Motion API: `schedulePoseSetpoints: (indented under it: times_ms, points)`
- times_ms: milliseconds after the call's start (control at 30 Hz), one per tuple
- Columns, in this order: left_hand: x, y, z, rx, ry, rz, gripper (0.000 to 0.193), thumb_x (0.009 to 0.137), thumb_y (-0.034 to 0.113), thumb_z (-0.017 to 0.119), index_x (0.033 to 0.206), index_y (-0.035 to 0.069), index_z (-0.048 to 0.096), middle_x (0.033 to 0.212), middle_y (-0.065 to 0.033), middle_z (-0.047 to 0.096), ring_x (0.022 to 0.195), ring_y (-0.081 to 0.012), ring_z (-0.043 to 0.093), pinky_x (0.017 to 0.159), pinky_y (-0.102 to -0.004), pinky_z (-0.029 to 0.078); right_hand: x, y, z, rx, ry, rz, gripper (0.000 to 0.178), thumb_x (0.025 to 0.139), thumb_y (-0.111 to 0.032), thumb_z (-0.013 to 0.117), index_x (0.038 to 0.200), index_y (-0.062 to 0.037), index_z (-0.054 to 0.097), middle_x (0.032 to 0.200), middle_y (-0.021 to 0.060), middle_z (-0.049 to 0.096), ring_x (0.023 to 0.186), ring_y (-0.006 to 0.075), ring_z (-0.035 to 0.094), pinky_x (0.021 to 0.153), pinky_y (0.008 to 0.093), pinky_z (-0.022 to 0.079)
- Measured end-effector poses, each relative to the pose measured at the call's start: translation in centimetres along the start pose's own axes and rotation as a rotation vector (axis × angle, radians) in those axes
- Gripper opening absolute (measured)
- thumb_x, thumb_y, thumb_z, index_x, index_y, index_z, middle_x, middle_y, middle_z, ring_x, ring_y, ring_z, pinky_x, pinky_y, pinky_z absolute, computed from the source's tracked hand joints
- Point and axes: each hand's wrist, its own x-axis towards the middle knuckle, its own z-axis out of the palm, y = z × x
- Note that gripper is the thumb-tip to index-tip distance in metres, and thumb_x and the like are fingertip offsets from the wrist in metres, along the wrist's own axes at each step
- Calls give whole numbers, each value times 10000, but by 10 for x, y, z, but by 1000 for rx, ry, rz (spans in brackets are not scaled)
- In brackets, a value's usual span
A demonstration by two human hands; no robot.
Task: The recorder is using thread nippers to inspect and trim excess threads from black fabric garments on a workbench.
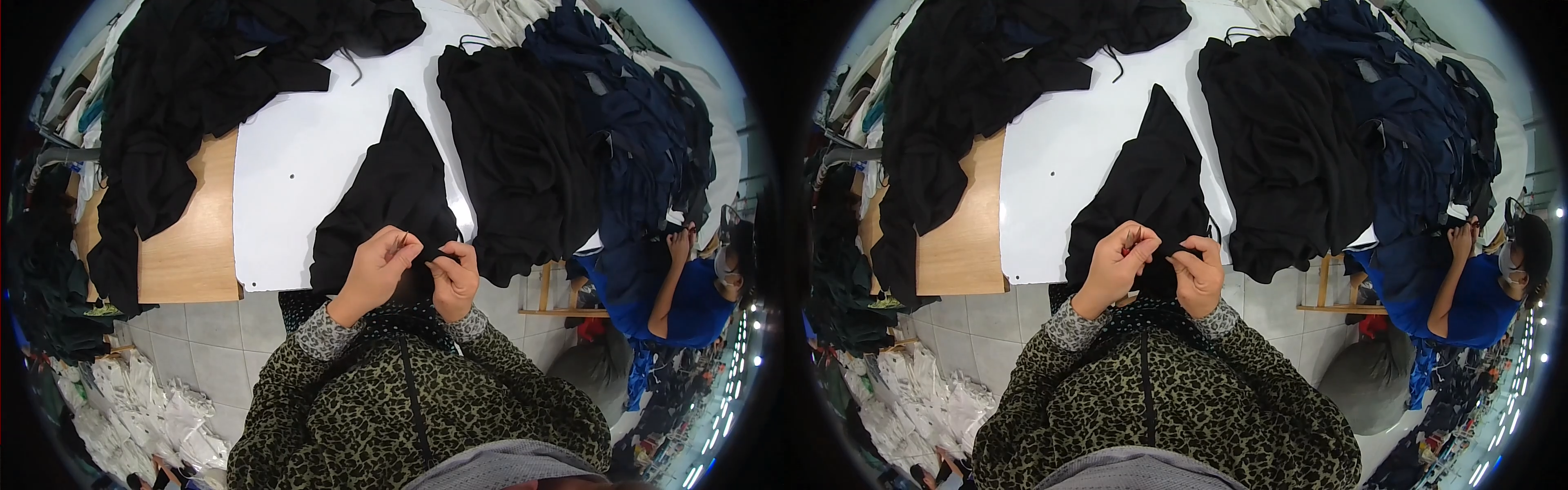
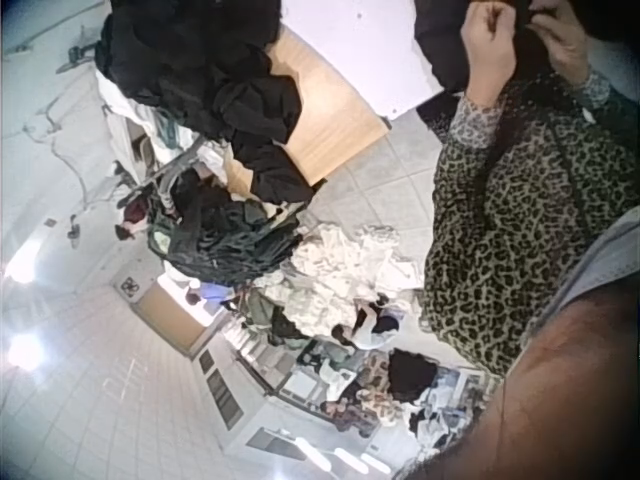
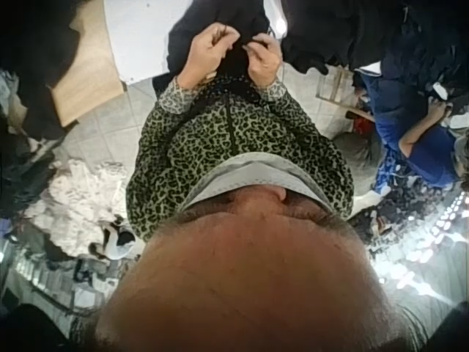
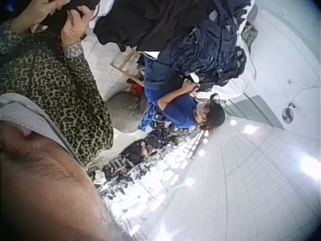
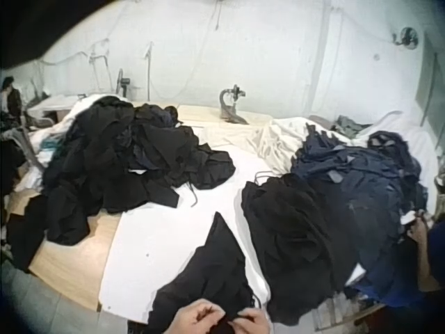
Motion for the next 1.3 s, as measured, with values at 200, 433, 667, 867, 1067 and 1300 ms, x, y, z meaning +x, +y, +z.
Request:
schedulePoseSetpoints:
  times_ms: [200, 433, 667, 867, 1067, 1300]
  points:
    - [-5, 11, 2, 341, 8, 286, 44, 813, 19, 673, 841, -15, 668, 800, -40, 629, 590, -57, 522, 523, -188, 399, 1, 10, -2, -127, 18, -151, 157, 684, 51, 686, 828, -2, 653, 929, 92, 548, 813, 256, 516, 750, 336, 394]
    - [-6, 12, 2, 872, -2, 621, 260, 638, -30, 697, 879, 0, 602, 792, -76, 603, 673, -226, 599, 559, -310, 496, 11, 10, -6, -393, -55, -403, 261, 582, 62, 679, 825, -34, 659, 937, 64, 578, 806, 240, 529, 805, 374, 341]
    - [0, 4, -5, 715, -13, 529, 164, 666, -12, 691, 795, 5, 591, 720, -72, 572, 590, -206, 572, 525, -283, 469, 13, 6, -4, -376, -90, -373, 253, 597, 61, 678, 835, -23, 665, 942, 68, 586, 799, 231, 537, 810, 376, 340]
    - [5, 10, -10, 505, -78, 225, 101, 714, 33, 661, 791, 7, 601, 701, -82, 568, 571, -199, 572, 531, -275, 460, 14, 2, -4, -333, -128, -283, 208, 625, 48, 680, 820, -19, 662, 919, 72, 573, 802, 236, 530, 811, 373, 338]
    - [8, 9, -14, 404, -92, 122, 86, 731, 41, 647, 797, -4, 614, 707, -65, 576, 570, -138, 545, 544, -248, 446, 15, -3, -3, -330, -143, -240, 152, 662, 29, 684, 802, -22, 658, 897, 83, 558, 822, 257, 512, 762, 348, 372]
    - [9, 6, -15, 253, -98, -68, 76, 776, 62, 637, 802, -6, 616, 684, -14, 570, 599, -61, 491, 563, -212, 418, 16, -5, -3, -316, -156, -206, 132, 686, 19, 679, 809, -21, 658, 905, 88, 563, 837, 263, 512, 750, 350, 394]
